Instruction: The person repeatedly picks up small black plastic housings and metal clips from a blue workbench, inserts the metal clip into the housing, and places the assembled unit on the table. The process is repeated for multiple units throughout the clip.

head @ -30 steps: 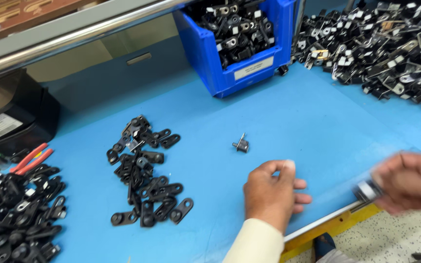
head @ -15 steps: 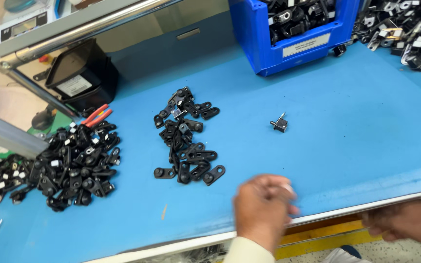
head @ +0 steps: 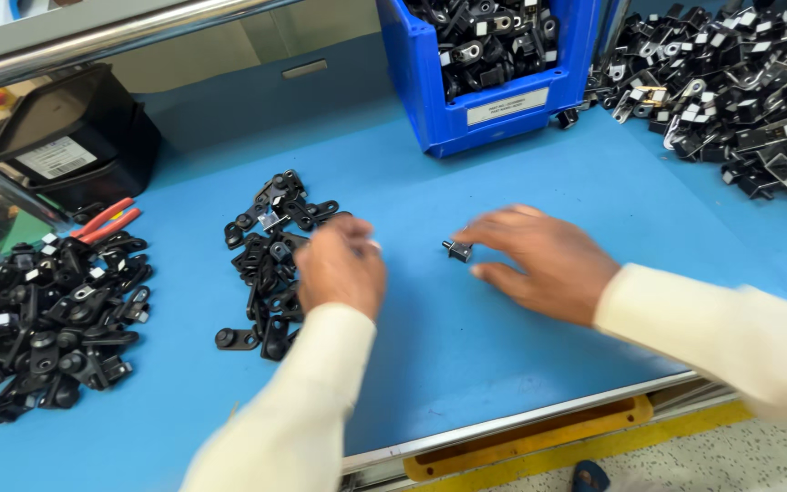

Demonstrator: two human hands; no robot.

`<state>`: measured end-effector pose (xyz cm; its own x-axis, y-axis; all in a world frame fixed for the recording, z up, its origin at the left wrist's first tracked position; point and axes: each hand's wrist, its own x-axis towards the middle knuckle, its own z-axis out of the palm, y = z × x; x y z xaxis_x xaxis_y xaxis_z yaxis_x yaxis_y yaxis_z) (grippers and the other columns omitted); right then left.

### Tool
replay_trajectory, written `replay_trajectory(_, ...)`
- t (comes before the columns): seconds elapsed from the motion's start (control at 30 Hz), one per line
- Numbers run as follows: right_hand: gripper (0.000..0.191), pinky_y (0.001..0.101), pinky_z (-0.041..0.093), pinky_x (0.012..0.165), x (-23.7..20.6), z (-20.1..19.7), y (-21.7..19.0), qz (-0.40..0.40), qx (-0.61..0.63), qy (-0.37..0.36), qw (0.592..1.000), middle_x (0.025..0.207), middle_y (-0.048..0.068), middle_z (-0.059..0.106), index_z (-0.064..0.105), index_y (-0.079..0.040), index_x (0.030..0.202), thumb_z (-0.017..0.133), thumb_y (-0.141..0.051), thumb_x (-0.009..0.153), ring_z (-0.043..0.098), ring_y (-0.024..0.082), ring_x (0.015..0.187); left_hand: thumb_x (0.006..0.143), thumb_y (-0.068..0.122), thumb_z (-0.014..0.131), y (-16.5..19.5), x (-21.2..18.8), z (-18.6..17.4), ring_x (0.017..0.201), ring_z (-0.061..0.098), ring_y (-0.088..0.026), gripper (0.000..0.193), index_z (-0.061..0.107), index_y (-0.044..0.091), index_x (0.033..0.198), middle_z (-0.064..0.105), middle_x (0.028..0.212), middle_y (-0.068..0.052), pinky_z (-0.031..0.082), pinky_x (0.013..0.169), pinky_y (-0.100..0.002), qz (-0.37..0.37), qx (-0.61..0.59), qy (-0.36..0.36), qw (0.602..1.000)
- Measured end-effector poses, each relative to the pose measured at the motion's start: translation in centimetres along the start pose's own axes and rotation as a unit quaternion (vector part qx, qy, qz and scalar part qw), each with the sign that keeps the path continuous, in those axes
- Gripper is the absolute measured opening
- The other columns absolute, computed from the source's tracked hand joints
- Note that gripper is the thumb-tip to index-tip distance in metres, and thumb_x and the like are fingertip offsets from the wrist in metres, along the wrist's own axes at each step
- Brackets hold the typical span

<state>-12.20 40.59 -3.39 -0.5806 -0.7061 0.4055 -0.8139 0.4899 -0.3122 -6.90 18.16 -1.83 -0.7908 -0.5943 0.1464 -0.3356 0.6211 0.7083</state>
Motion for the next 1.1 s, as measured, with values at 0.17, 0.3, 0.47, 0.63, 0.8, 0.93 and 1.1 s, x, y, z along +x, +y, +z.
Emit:
replay_trajectory(0.17,0.035,0.0440,0.051,0.099,4.1,2.8,1.1,-0.051,-0.013,-0.051,0.997,0.118,0.007,0.074,0.068,-0.010,0.122,0.068,-0.017,0.088,0.063,0.029,0.117,0.082,0.013,0.078,-1.8,6.4,-1.5,0.106,0.066,-0.036,0.043,0.069,0.017,0.124,0.068,0.122,-0.012,0.055,0.087,-0.048,0.071,0.180,0.003,0.981)
replay_trajectory(0.3,0.036,0.0462,0.054,0.094,2.7,2.0,2.8,0.059,-0.014,-0.058,0.996,0.112,0.014,0.074,0.065,-0.010,0.128,0.064,-0.026,0.096,0.069,0.034,0.105,0.091,0.025,0.075,-2.8,8.0,-1.3,0.112,0.067,-0.033,0.037,0.070,0.024,0.128,0.071,0.118,-0.011,0.055,0.097,-0.044,0.019,0.236,-0.088,0.968)
replay_trajectory(0.47,0.036,0.0354,0.063,0.080,-5.8,-3.0,2.4,0.284,-0.017,-0.081,0.955,0.104,0.003,0.079,0.071,-0.022,0.119,0.073,-0.041,0.088,0.075,0.020,0.090,0.091,0.031,0.076,-3.1,7.6,-0.8,0.111,0.068,-0.030,0.036,0.071,0.022,0.126,0.075,0.110,-0.010,0.053,0.099,-0.044,0.042,0.267,-0.077,0.960)
replay_trajectory(0.63,0.038,0.0299,0.064,0.080,-11.2,-4.5,2.8,0.360,-0.073,-0.044,0.929,0.108,0.000,0.079,0.075,-0.025,0.123,0.077,-0.033,0.086,0.076,0.015,0.090,0.089,0.022,0.078,-2.5,8.0,0.1,0.106,0.070,-0.025,0.027,0.075,0.022,0.115,0.078,0.101,-0.006,0.049,0.102,-0.042,0.004,0.245,-0.046,0.968)
replay_trajectory(0.8,0.042,0.0301,0.063,0.075,-11.9,-4.0,2.8,0.363,-0.048,-0.019,0.930,0.105,-0.003,0.081,0.072,-0.029,0.126,0.079,-0.033,0.085,0.076,0.013,0.090,0.078,0.007,0.083,-1.5,9.0,1.6,0.095,0.074,-0.022,0.029,0.077,0.017,0.104,0.077,0.099,-0.004,0.059,0.087,-0.036,0.013,0.076,-0.030,0.997)
replay_trajectory(0.93,0.043,0.0309,0.063,0.071,-10.8,-4.6,2.5,0.461,-0.056,-0.041,0.885,0.109,-0.002,0.080,0.072,-0.031,0.129,0.080,-0.033,0.087,0.073,0.014,0.087,0.071,0.006,0.083,1.8,6.0,5.6,0.083,0.079,-0.019,0.020,0.082,0.014,0.089,0.081,0.090,-0.007,0.063,0.081,-0.032,0.091,-0.075,-0.149,0.982)
replay_trajectory(1.1,0.041,0.0273,0.063,0.072,-9.4,-4.4,2.7,0.416,-0.139,-0.088,0.894,0.105,-0.001,0.079,0.075,-0.028,0.126,0.077,-0.036,0.086,0.071,0.015,0.080,0.074,0.003,0.081,5.4,-3.0,9.2,0.088,0.076,-0.024,0.026,0.080,0.012,0.098,0.078,0.094,-0.011,0.061,0.086,-0.034,0.080,-0.081,-0.264,0.958)
